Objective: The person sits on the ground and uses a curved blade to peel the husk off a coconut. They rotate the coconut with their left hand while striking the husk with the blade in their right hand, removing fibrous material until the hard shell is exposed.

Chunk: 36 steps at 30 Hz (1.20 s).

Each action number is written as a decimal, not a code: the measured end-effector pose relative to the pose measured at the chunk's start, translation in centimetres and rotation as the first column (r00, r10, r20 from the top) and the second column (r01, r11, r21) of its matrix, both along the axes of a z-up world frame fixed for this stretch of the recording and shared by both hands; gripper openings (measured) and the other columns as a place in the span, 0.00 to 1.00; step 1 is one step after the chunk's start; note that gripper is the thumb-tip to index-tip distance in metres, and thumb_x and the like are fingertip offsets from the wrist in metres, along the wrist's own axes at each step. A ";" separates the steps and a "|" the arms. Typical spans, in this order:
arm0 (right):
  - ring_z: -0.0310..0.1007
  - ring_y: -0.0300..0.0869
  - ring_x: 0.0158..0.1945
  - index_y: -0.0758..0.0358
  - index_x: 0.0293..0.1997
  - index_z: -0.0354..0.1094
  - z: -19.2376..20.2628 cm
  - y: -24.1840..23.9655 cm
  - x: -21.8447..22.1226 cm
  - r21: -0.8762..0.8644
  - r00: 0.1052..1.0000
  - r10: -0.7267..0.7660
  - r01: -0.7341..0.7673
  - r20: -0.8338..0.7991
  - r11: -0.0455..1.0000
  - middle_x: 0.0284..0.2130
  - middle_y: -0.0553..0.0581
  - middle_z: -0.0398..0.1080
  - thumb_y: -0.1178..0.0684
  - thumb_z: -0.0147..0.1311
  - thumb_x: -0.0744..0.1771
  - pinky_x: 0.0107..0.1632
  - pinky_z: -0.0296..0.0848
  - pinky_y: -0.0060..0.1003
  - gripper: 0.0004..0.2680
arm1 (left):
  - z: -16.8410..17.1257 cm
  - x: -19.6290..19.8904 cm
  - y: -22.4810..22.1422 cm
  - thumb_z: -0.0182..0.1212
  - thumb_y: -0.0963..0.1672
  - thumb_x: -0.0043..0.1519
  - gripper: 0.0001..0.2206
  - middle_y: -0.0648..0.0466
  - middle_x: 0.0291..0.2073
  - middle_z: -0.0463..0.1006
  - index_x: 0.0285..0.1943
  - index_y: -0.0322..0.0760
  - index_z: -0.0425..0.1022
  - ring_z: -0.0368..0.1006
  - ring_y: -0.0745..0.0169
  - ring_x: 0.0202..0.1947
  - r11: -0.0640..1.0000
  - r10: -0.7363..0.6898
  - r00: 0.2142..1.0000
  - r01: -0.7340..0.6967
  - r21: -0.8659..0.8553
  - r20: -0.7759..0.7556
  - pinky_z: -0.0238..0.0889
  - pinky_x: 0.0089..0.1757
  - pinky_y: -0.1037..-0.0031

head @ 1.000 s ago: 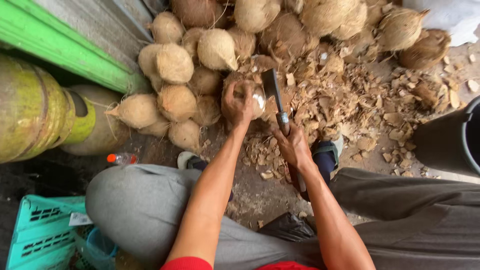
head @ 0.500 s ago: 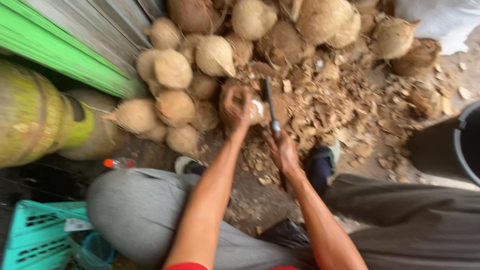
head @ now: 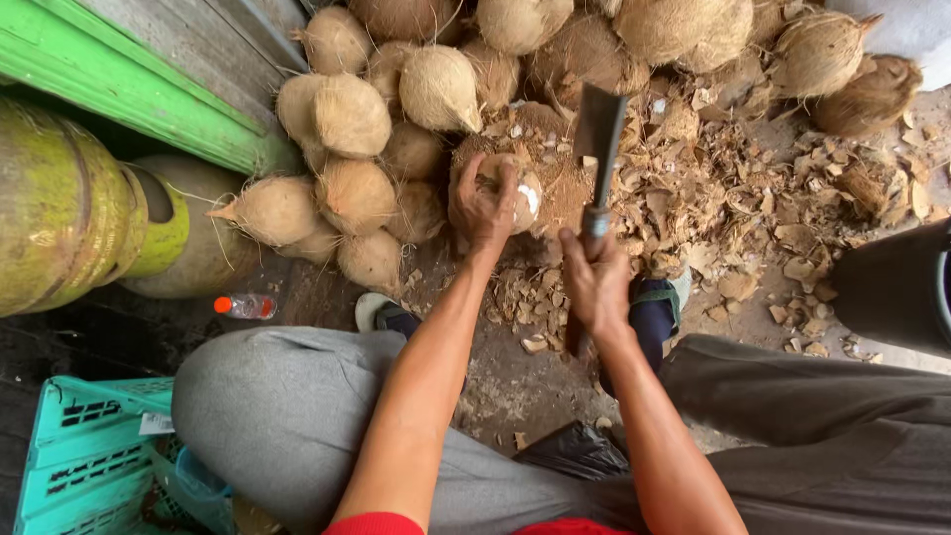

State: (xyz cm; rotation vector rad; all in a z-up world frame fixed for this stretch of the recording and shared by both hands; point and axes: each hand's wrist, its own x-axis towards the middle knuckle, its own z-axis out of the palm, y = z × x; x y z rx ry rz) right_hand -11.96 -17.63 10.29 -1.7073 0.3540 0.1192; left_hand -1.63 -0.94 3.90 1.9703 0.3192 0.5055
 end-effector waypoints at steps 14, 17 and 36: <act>0.58 0.38 0.19 0.63 0.32 0.60 -2.2 -0.7 0.7 -0.081 0.965 0.223 -0.235 -0.138 0.969 0.18 0.51 0.60 0.41 0.57 0.69 0.22 0.61 0.36 0.16 | 1.6 0.5 1.0 0.68 0.61 0.54 0.39 0.38 0.60 0.72 0.67 0.32 0.70 0.71 0.43 0.60 0.929 -0.368 0.927 0.369 0.000 0.071 0.65 0.58 0.51; 0.58 0.37 0.16 0.56 0.32 0.63 -0.7 1.1 -0.2 0.027 0.969 0.168 -0.166 -0.180 0.986 0.16 0.49 0.61 0.38 0.52 0.67 0.19 0.63 0.35 0.13 | 2.1 -0.4 1.9 0.71 0.58 0.50 0.39 0.40 0.60 0.74 0.67 0.34 0.69 0.74 0.48 0.58 0.886 -0.323 0.940 0.259 -0.385 -0.112 0.70 0.56 0.52; 0.55 0.36 0.15 0.64 0.38 0.64 -1.6 0.3 -1.6 -0.406 0.984 0.172 -0.143 0.036 0.903 0.16 0.50 0.56 0.43 0.51 0.72 0.18 0.62 0.38 0.13 | 3.4 0.9 -1.3 0.57 0.59 0.60 0.24 0.47 0.43 0.78 0.52 0.41 0.76 0.77 0.56 0.32 0.991 0.122 0.879 -0.130 0.013 -0.461 0.71 0.31 0.62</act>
